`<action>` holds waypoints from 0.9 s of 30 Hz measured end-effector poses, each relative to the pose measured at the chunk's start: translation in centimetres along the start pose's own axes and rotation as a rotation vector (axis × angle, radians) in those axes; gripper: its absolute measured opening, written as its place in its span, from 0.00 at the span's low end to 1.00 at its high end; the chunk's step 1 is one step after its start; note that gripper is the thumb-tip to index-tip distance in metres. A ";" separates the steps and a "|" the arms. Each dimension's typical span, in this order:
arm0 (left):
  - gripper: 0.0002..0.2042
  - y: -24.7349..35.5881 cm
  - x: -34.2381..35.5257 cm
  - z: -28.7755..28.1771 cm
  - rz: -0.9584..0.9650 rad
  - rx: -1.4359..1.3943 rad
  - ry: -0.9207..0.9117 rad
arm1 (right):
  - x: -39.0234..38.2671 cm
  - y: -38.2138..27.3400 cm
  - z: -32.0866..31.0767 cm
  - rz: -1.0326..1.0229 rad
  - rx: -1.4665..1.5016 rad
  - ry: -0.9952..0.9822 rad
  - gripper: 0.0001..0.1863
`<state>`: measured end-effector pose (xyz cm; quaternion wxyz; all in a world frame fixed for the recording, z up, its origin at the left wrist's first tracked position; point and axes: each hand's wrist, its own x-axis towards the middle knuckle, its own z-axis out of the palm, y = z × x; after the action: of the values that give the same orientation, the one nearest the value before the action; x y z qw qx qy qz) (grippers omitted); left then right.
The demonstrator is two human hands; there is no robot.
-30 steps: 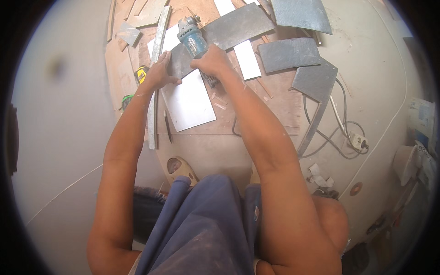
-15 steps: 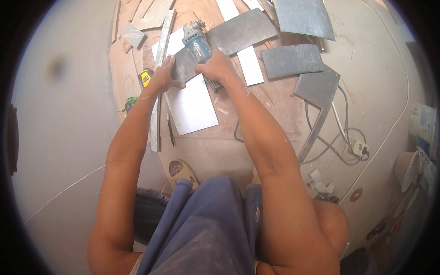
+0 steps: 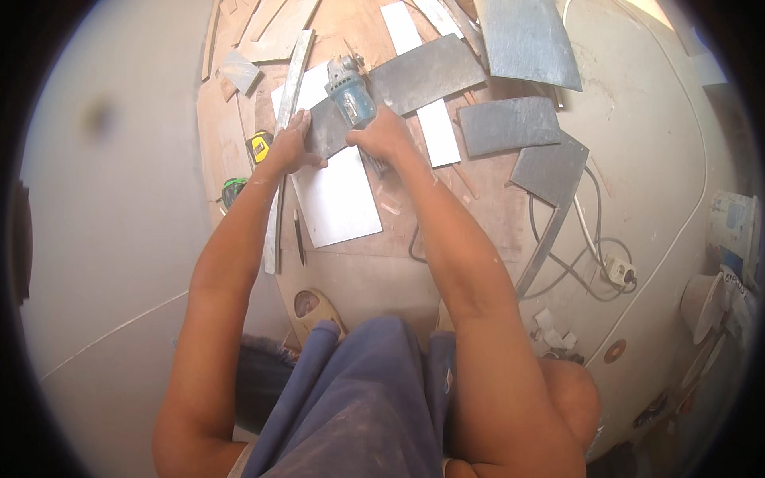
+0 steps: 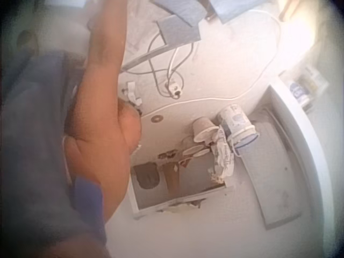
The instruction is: The person measures and marks a rectangular tile with a tape measure and marker, then uses an angle grinder to cut along the marked line. The cut tile is set aside among other cut pieces.
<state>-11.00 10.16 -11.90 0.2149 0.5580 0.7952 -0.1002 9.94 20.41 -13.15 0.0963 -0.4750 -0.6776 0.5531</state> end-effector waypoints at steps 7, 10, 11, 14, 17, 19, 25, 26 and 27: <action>0.61 -0.1 0.3 0.3 0.008 0.015 -0.001 | 0.2 0.2 -0.3 0.028 0.017 -0.049 0.43; 0.62 -0.4 0.5 0.4 0.021 0.015 -0.026 | 0.2 0.0 -0.3 0.052 0.034 -0.049 0.43; 0.62 -0.4 0.6 0.4 0.019 0.019 -0.027 | 0.2 0.0 -0.3 0.056 0.039 -0.050 0.43; 0.62 -0.4 0.6 0.5 0.009 0.024 -0.033 | 0.1 -0.1 -0.5 0.054 0.048 -0.078 0.42; 0.62 -0.4 0.7 0.5 0.009 0.025 -0.036 | 0.0 0.3 -0.4 0.047 0.044 -0.077 0.42; 0.62 -0.4 0.6 0.5 0.013 0.036 -0.031 | -0.1 0.4 -0.4 0.038 0.043 -0.077 0.41; 0.62 -0.3 0.7 0.5 0.010 0.044 -0.038 | -0.7 0.6 -0.3 0.052 0.046 -0.033 0.40; 0.62 -0.3 0.7 0.6 0.012 0.049 -0.034 | -0.8 0.6 -0.4 0.061 0.051 -0.045 0.41; 0.62 -0.5 0.8 0.7 0.015 0.053 -0.030 | -1.0 0.6 -0.5 0.070 0.056 -0.057 0.43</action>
<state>-11.52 10.39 -12.90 0.2128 0.5679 0.7847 -0.1281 11.10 20.00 -13.05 0.0707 -0.4797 -0.6472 0.5882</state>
